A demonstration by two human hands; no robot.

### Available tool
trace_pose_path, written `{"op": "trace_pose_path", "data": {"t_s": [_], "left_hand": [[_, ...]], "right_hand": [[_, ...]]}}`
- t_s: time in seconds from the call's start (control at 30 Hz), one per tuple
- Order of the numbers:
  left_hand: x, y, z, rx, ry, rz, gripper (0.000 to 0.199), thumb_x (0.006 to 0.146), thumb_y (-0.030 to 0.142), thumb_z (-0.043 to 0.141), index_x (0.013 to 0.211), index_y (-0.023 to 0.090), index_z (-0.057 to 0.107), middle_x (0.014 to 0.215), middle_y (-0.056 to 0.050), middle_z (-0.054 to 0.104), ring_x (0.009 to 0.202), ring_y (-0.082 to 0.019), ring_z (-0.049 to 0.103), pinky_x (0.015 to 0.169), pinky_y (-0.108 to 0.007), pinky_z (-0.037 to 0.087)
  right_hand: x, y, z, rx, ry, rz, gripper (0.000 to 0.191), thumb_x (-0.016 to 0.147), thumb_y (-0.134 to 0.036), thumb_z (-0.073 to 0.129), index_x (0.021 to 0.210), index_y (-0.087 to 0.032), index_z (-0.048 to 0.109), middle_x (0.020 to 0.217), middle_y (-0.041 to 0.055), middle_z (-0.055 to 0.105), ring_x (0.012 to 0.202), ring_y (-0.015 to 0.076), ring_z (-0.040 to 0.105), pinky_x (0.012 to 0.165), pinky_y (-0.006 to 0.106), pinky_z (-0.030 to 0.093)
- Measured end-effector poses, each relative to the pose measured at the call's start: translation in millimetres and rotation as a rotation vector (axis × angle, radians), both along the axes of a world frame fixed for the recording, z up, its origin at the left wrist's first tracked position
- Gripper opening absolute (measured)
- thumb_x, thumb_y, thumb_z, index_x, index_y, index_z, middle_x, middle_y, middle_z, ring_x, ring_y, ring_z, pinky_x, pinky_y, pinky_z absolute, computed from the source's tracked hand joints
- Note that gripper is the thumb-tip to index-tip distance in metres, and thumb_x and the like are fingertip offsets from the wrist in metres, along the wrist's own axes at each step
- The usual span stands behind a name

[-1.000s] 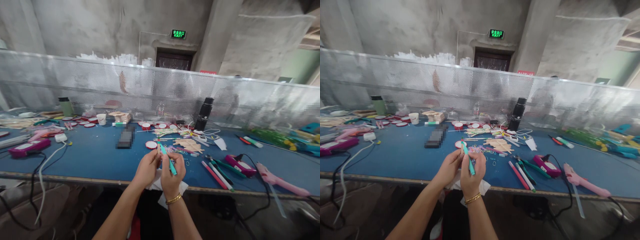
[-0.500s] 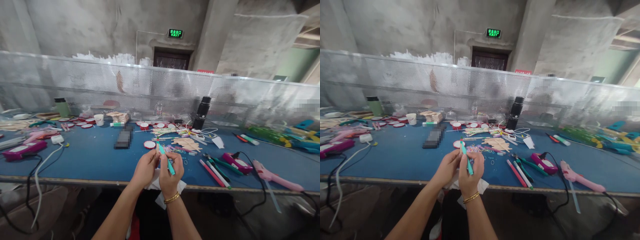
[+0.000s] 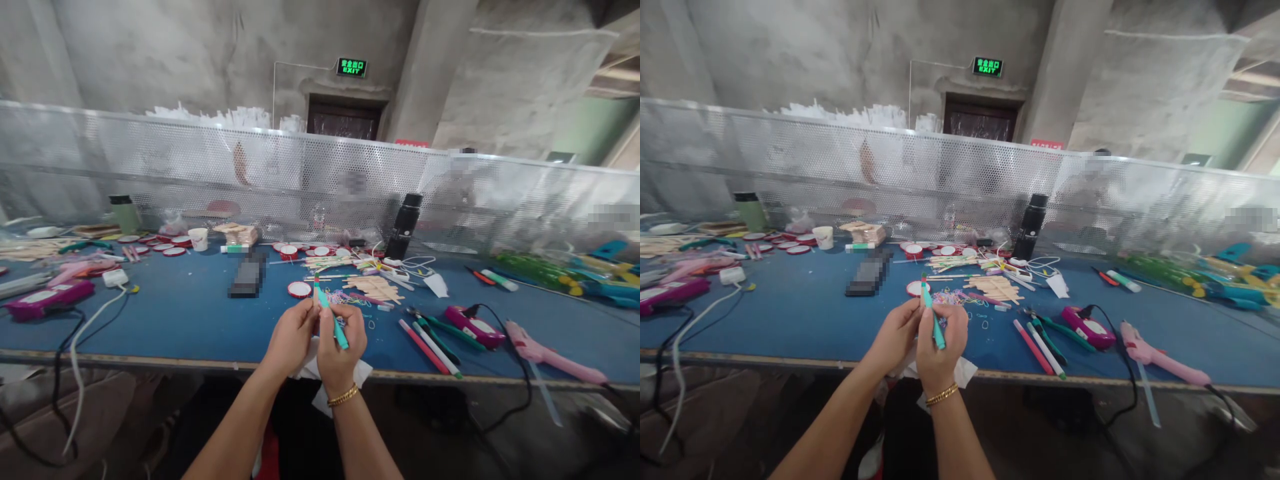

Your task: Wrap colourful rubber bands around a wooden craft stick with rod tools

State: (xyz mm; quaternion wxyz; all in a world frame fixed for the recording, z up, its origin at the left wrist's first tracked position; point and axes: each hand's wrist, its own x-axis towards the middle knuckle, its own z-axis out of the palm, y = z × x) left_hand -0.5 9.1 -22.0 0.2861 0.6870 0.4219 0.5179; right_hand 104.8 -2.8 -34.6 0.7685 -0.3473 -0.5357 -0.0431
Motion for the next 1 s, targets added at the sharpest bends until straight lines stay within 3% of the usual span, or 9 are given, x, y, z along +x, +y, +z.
{"op": "trace_pose_path", "data": {"t_s": [0.47, 0.7, 0.9, 1.0], "left_hand": [[0, 0, 1.3, -0.011, 0.006, 0.013, 0.042, 0.103, 0.051, 0.049, 0.076, 0.02, 0.057, 0.071, 0.001, 0.056, 0.066, -0.015, 0.046, 0.064, -0.026, 0.038], [-1, 5, -2.0, -0.013, -0.008, 0.001, 0.04, 0.102, 0.051, 0.05, 0.078, 0.019, 0.059, 0.072, 0.001, 0.058, 0.067, -0.015, 0.047, 0.064, -0.026, 0.039], [1, 7, 3.8, -0.012, -0.031, -0.008, 0.038, 0.097, 0.052, 0.053, 0.078, 0.019, 0.058, 0.069, 0.002, 0.057, 0.063, -0.014, 0.046, 0.061, -0.025, 0.039], [1, 5, 8.9, -0.005, -0.038, 0.004, 0.04, 0.095, 0.054, 0.055, 0.076, 0.019, 0.058, 0.065, 0.003, 0.056, 0.061, -0.013, 0.045, 0.059, -0.025, 0.038]], "right_hand": [[0, 1, -0.8, -0.021, 0.025, -0.042, 0.011, 0.1, -0.031, 0.062, 0.094, -0.022, 0.065, 0.086, 0.0025, 0.069, 0.081, 0.0187, 0.067, 0.077, 0.034, 0.054], [-2, 6, -1.8, -0.065, 0.049, -0.024, 0.021, 0.101, -0.038, 0.06, 0.089, -0.022, 0.064, 0.084, 0.0024, 0.069, 0.08, 0.0185, 0.067, 0.08, 0.035, 0.054], [-5, 14, -2.4, -0.132, 0.031, 0.022, 0.031, 0.108, -0.043, 0.049, 0.113, -0.02, 0.069, 0.108, 0.0109, 0.076, 0.101, 0.0224, 0.071, 0.095, 0.041, 0.053], [-6, 16, 0.6, -0.189, 0.026, 0.052, 0.034, 0.108, -0.045, 0.046, 0.111, -0.02, 0.069, 0.104, 0.0098, 0.076, 0.097, 0.022, 0.07, 0.093, 0.039, 0.051]]}}
